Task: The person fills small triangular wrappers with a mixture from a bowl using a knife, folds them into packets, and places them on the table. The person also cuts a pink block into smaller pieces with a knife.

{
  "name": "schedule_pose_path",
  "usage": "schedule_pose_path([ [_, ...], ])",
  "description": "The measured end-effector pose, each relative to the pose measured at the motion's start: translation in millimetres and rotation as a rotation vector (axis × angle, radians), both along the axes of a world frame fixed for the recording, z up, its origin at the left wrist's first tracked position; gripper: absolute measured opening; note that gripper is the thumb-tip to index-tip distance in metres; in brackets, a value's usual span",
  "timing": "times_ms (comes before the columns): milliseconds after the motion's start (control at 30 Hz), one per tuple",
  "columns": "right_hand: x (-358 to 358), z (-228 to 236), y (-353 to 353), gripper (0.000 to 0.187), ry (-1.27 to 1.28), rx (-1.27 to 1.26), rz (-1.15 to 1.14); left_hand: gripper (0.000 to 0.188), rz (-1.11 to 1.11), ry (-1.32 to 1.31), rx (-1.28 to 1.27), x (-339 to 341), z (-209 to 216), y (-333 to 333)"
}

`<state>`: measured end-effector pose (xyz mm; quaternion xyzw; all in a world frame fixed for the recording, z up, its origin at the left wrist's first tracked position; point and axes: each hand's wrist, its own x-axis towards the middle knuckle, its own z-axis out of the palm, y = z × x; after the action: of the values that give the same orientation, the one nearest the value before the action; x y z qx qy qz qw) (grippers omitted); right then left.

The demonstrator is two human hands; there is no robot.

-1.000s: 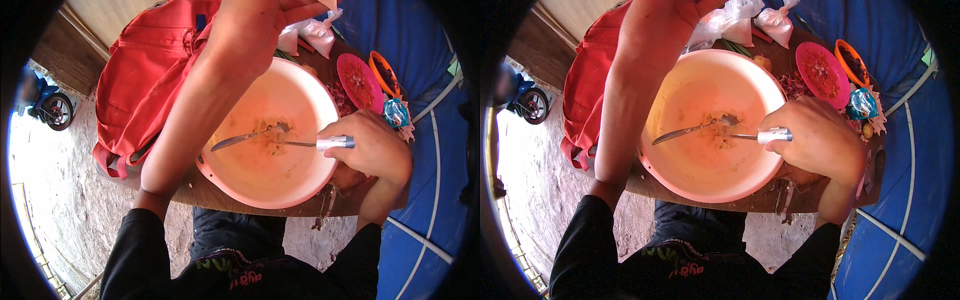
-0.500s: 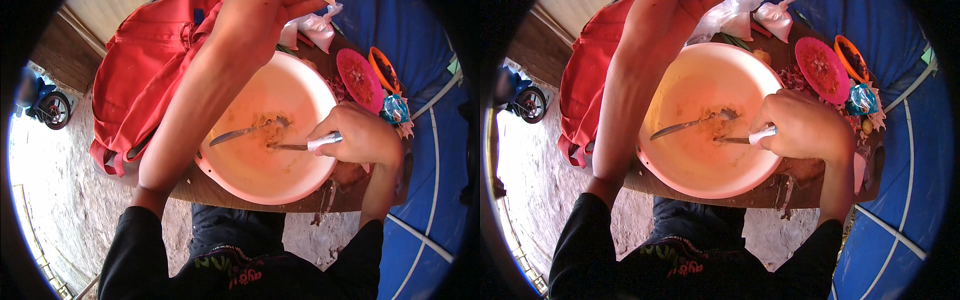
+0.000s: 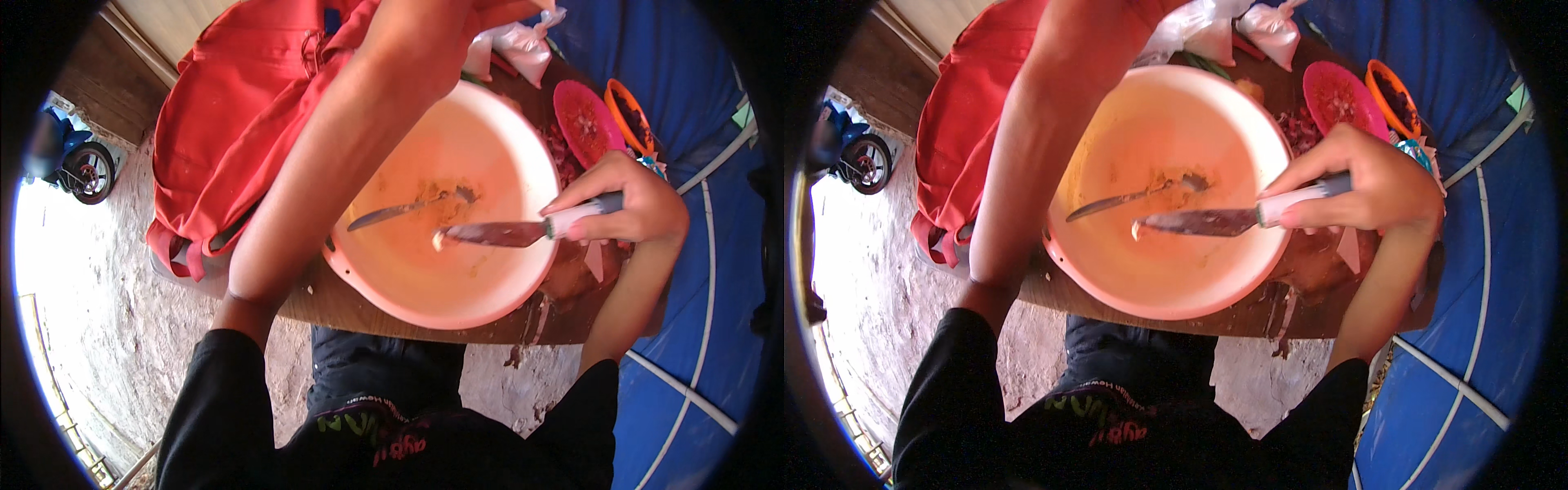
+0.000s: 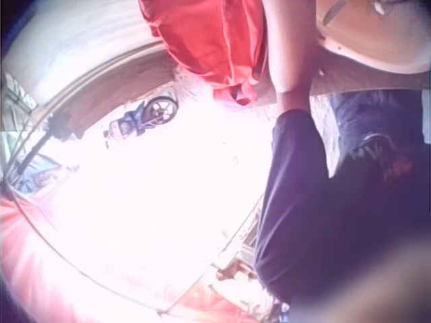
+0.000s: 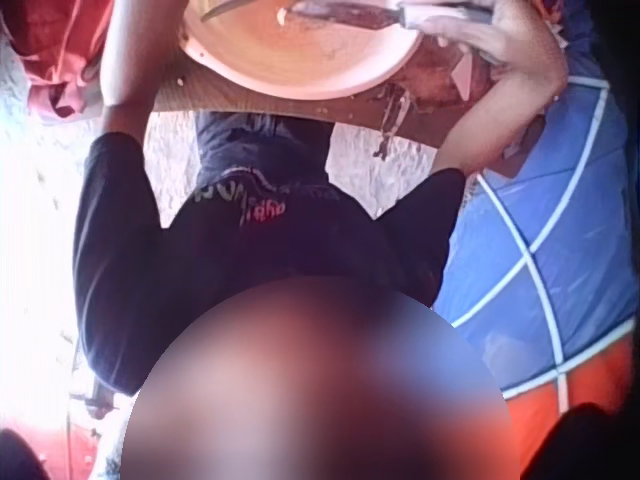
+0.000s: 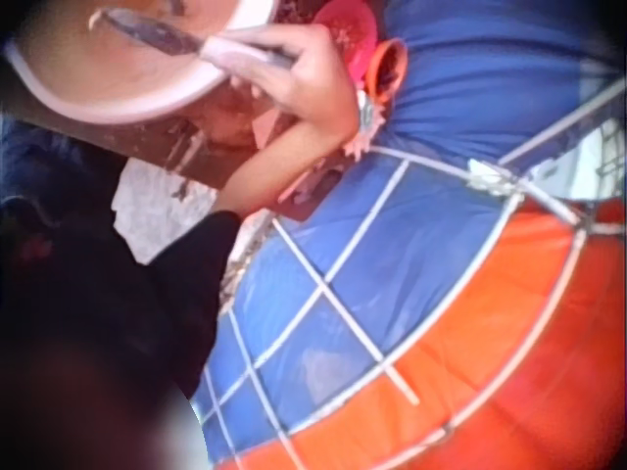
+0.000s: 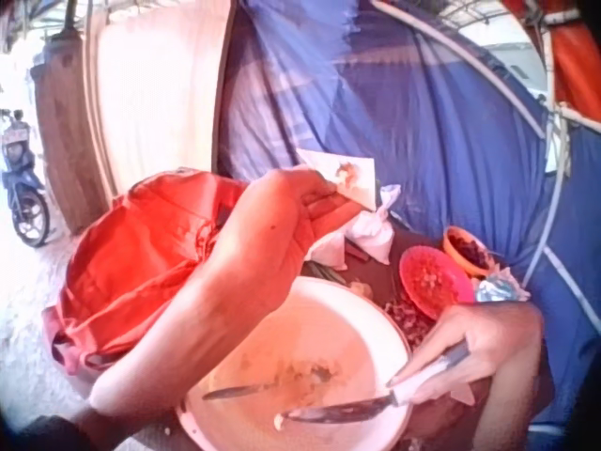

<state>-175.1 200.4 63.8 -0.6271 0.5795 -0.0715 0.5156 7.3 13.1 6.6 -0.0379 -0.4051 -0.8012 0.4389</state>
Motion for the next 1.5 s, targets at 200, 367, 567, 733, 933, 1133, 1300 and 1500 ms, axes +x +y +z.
schedule_pose_path([
  [200, -28, 42, 23, 0.035, -0.28, -0.524, -0.35, 0.035, 0.025, -0.315, -0.165, 13, 11, 9],
  [367, -22, 44, 22, 0.042, -0.059, -0.768, -0.507, 0.033, -0.219, -0.464, -0.197, 26, 32, 18],
  [567, -9, 48, 24, 0.036, 0.048, -0.765, -0.467, 0.033, -0.266, -0.466, -0.199, 30, 40, 24],
  [733, -6, 41, 21, 0.035, 0.04, -0.813, -0.538, 0.032, -0.264, -0.473, -0.159, 35, 44, 27],
  [933, 1, 35, 20, 0.034, 0.208, -0.994, -0.456, 0.034, -0.279, -0.497, -0.138, 42, 48, 26],
  [1133, 2, 34, 24, 0.032, 0.365, -1.056, -0.464, 0.033, -0.403, -0.28, -0.059, 45, 49, 22],
  [1300, -7, 21, 21, 0.029, 0.503, -1.055, -0.519, 0.032, -0.292, -0.374, -0.136, 61, 59, 14],
  [1500, 1, 23, 20, 0.033, 0.399, -1.122, -0.64, 0.035, -0.222, -0.4, -0.118, 55, 52, 12],
])
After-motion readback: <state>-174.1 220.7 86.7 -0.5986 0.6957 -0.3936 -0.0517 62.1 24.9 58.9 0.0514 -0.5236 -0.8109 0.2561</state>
